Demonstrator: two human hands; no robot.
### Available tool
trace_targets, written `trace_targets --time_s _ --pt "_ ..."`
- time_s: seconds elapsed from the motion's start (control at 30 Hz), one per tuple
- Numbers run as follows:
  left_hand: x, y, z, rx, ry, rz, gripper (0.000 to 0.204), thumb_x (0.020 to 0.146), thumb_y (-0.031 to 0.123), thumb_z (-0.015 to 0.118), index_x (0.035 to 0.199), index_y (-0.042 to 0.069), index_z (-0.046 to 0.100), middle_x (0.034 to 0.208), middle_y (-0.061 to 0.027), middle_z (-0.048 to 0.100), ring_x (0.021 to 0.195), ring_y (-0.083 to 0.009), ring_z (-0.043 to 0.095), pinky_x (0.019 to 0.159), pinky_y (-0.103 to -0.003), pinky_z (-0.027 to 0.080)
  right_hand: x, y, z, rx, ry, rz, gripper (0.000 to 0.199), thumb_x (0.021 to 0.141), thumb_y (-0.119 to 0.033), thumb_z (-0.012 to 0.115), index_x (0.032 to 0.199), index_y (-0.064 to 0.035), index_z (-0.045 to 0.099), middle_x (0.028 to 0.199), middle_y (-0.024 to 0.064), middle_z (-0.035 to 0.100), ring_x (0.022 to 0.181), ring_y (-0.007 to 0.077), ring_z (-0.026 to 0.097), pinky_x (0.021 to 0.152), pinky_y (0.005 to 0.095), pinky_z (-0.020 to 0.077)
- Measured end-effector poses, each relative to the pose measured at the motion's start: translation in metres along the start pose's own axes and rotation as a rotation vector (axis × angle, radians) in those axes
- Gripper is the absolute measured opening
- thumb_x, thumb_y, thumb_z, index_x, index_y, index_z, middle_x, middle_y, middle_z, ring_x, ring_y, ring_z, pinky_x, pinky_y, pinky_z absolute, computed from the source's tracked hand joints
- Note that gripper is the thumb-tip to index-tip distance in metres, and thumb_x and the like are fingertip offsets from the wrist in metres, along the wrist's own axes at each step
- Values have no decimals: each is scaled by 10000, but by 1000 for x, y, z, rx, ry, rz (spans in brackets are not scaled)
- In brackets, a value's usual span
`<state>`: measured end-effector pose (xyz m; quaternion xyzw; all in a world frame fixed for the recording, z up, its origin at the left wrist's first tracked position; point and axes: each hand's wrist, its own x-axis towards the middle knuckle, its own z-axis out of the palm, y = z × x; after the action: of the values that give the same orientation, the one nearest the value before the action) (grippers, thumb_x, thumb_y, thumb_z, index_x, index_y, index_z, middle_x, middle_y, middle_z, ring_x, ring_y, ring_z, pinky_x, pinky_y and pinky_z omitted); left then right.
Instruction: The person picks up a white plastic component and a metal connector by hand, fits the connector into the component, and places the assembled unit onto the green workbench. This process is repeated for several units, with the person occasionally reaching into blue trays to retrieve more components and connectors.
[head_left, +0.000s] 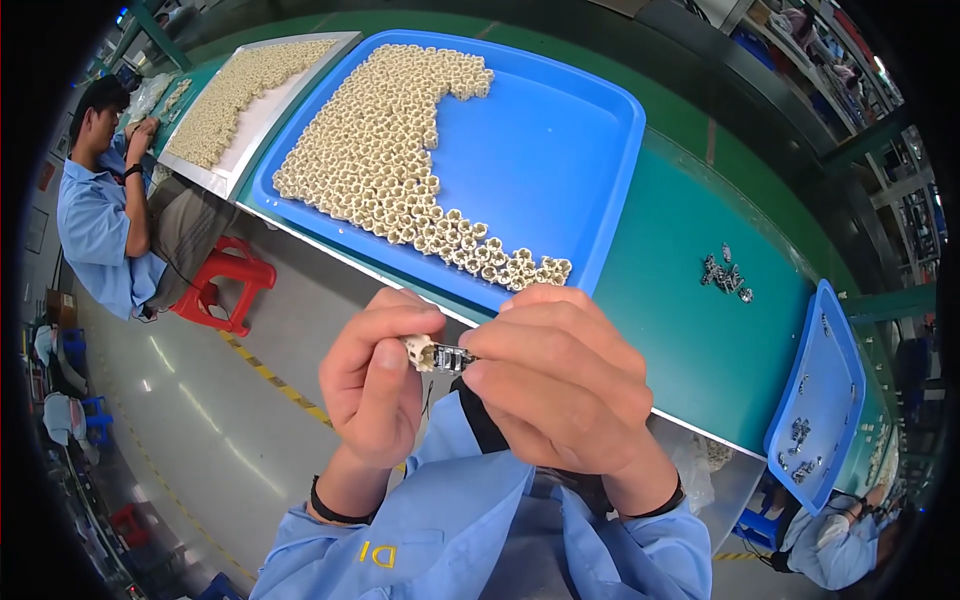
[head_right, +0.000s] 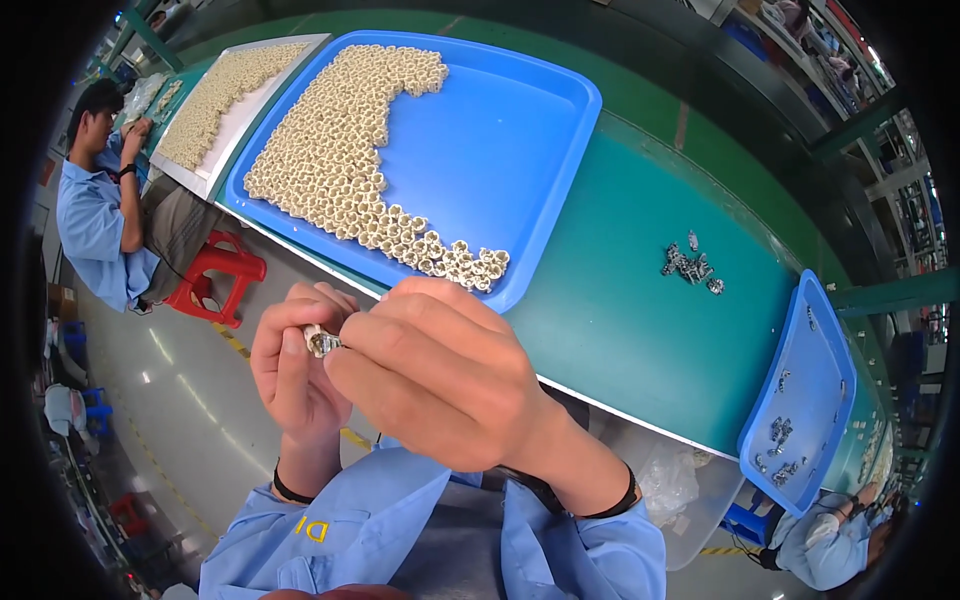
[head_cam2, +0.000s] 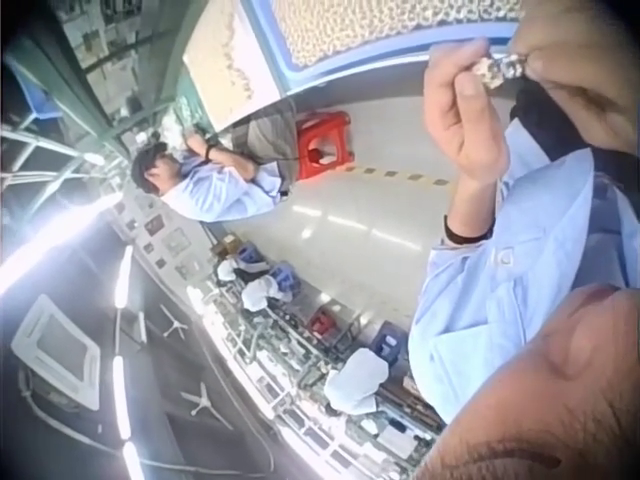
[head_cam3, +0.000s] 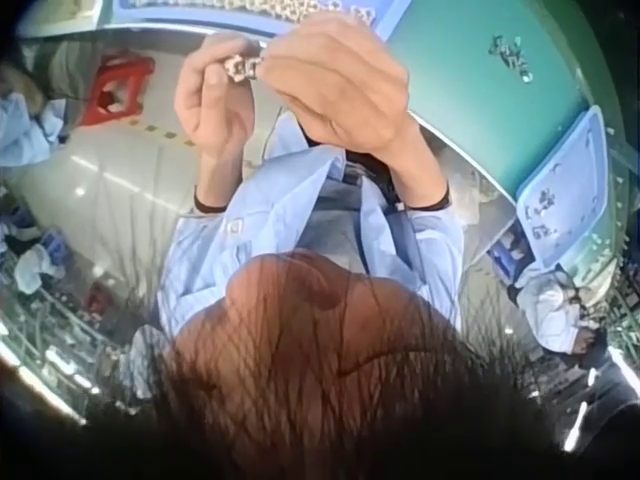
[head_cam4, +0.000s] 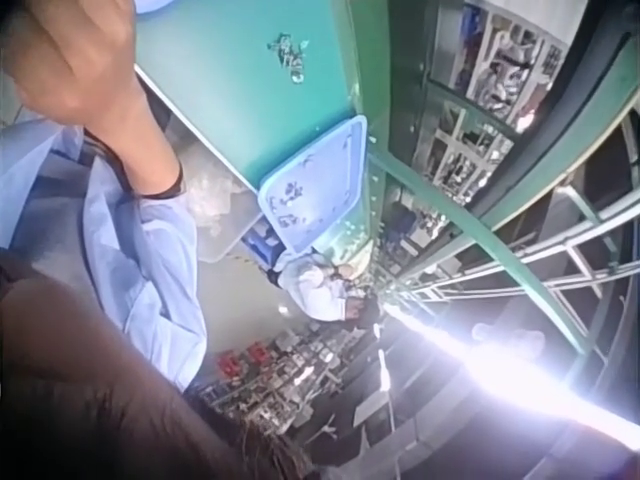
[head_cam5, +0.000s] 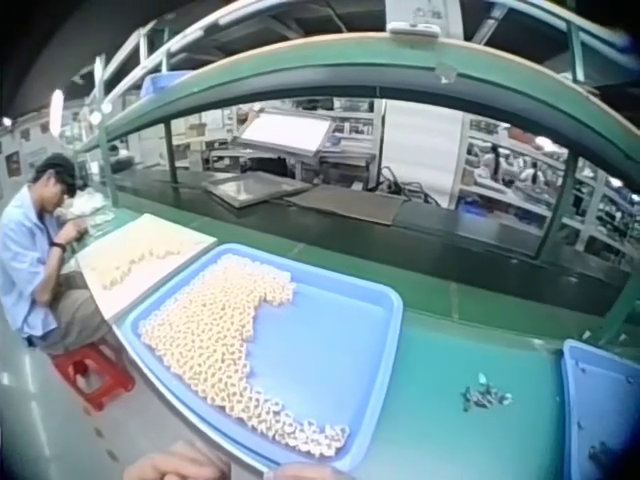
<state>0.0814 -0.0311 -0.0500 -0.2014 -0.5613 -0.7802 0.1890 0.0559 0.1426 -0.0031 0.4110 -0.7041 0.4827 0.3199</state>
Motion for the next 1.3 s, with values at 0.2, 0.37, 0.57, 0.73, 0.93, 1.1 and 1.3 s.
trace_targets --time_s 0.2,0.37,0.57,0.73,0.93,1.1,1.3 --pt "2 3 6 11 -39 -33 303 1070 125 497 1184 -107 655 996 -144 628 906 -182 551 813 -318 428 -1 0 -5 -39 6 -23 285 737 50 814 982 -36 695 933 138 736 788 285 711 737 425 611" --pt "1 1 3 24 -45 -27 298 1068 111 508 1192 -115 659 1003 -142 635 903 -174 556 792 -308 431 -1 3 -7 -96 -6 -52 269 730 45 807 965 -34 704 923 128 732 785 276 706 733 415 609" --pt "0 3 9 -63 -41 -117 273 1056 89 559 1218 -104 665 1047 -153 669 936 -181 605 813 -301 466 -7 11 -5 -46 -14 -21 259 753 38 815 987 -24 721 918 117 726 763 266 691 713 393 586" --pt "-10 1 17 -492 142 -420 285 1024 56 621 1279 -69 645 1151 -187 705 1076 -223 674 945 -340 534 -18 15 -1 43 18 85 277 793 30 812 1058 3 737 964 119 709 772 237 670 709 366 557" --pt "-4 -29 25 -610 -78 -614 383 1004 38 648 1366 -43 551 1235 -209 702 1127 -251 688 1009 -380 543 -36 18 -35 77 -26 401 290 832 7 803 1114 27 738 992 111 676 819 200 648 729 349 545" --pt "-7 -61 57 -610 -261 -775 431 1004 64 662 1386 -31 486 1223 -208 707 1105 -256 691 980 -367 539 -37 9 -102 258 -272 748 263 863 -44 814 1103 25 733 937 84 647 826 168 623 761 319 536" --pt "-11 -93 132 -505 -441 -768 431 1001 209 696 1331 -15 534 1177 -176 687 1082 -236 660 956 -363 518 -49 -2 -186 35 -296 946 222 868 -67 818 1065 -3 738 938 57 692 850 131 650 780 301 540"
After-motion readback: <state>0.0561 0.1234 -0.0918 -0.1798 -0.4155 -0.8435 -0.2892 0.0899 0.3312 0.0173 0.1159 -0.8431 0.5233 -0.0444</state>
